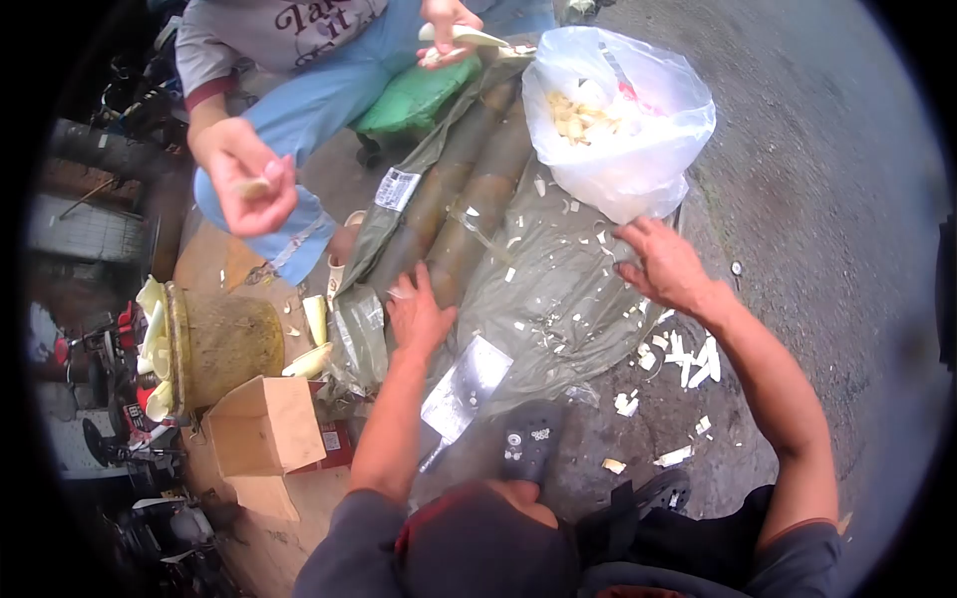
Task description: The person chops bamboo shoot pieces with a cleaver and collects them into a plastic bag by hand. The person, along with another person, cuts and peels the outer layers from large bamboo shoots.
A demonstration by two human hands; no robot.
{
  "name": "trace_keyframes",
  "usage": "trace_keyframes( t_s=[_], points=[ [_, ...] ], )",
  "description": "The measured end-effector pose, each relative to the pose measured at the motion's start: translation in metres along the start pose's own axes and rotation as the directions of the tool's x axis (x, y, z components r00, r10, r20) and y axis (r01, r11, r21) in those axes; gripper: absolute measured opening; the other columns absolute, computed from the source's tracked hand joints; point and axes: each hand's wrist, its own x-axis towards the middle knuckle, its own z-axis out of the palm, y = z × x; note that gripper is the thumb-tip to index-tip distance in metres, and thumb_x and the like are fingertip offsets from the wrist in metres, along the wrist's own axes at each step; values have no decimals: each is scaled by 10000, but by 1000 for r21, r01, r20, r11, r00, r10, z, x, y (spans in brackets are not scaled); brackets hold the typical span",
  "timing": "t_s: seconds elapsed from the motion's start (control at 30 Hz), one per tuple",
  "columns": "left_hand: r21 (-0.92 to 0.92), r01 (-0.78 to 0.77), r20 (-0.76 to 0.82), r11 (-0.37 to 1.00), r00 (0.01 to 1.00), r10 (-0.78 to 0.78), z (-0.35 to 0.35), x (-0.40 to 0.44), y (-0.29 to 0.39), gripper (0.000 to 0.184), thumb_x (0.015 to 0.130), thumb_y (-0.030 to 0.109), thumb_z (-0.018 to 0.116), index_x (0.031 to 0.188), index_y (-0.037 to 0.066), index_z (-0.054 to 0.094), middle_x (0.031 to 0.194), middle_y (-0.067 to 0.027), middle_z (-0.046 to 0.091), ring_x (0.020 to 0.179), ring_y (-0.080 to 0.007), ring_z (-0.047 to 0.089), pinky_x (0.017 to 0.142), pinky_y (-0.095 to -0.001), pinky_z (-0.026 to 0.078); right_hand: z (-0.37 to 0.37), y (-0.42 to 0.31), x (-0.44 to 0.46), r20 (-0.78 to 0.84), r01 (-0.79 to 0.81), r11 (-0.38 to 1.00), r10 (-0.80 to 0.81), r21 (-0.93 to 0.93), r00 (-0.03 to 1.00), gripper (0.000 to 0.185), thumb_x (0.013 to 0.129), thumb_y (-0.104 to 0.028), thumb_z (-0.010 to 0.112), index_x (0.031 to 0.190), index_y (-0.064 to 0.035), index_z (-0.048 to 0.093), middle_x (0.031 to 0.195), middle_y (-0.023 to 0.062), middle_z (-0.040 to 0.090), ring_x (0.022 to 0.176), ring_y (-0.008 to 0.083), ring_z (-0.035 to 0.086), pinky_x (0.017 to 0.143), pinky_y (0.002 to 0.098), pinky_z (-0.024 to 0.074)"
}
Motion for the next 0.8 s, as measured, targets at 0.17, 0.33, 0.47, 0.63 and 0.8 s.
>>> trace_keyframes(
  t_s=[0.17, 0.33, 0.47, 0.63, 0.8],
  points=[
    [-43, -20, -30, 999, 999, 18, -2, -22, 19, 946, 673, 303, 851, 1467, 29, 416, 1315, -207, 482, 1226, -405, 471, 1029, -521, 425, 26, -8, 0, 95, 56, 994, -65, 91, 993, 449, 852, -218, 729, 1245, -37, 608, 1101, 189, 614, 1102, 390, 590, 947, 480, 498],
    [-309, 32, 143, 950, 990, 13, -3, -2, -7, 1003, 623, 422, 882, 1432, -15, 481, 1345, -247, 488, 1277, -425, 467, 1094, -466, 421, 44, -11, 3, 185, -79, 950, 23, 301, 982, 481, 870, -253, 716, 1271, -11, 603, 1193, 214, 630, 1145, 400, 601, 976, 469, 498],
    [-489, 139, 280, 861, 960, 4, 0, -7, -22, 1170, 605, 424, 900, 1532, -15, 338, 1445, -297, 455, 1346, -422, 471, 1139, -429, 396, 75, -17, 18, 320, -181, 858, 21, 480, 947, 540, 911, -302, 683, 1343, 2, 571, 1270, 236, 633, 1172, 393, 619, 1003, 447, 497],
    [-471, 96, 347, 877, 934, 84, 4, 5, -31, 1261, 589, 406, 904, 1577, -7, 238, 1511, -315, 421, 1382, -421, 470, 1157, -422, 384, 84, -32, 34, 360, -256, 738, 19, 625, 933, 601, 926, -362, 678, 1370, 24, 552, 1279, 268, 642, 1185, 383, 633, 1017, 426, 495],
    [-476, 138, 419, 869, 904, 86, -4, 7, -36, 1242, 595, 394, 892, 1568, -13, 238, 1465, -302, 489, 1345, -404, 517, 1137, -412, 407, 101, -29, 42, 370, -395, 601, 173, 695, 913, 685, 925, -433, 682, 1390, 46, 530, 1280, 280, 639, 1199, 368, 632, 1026, 418, 485]
  ],
)
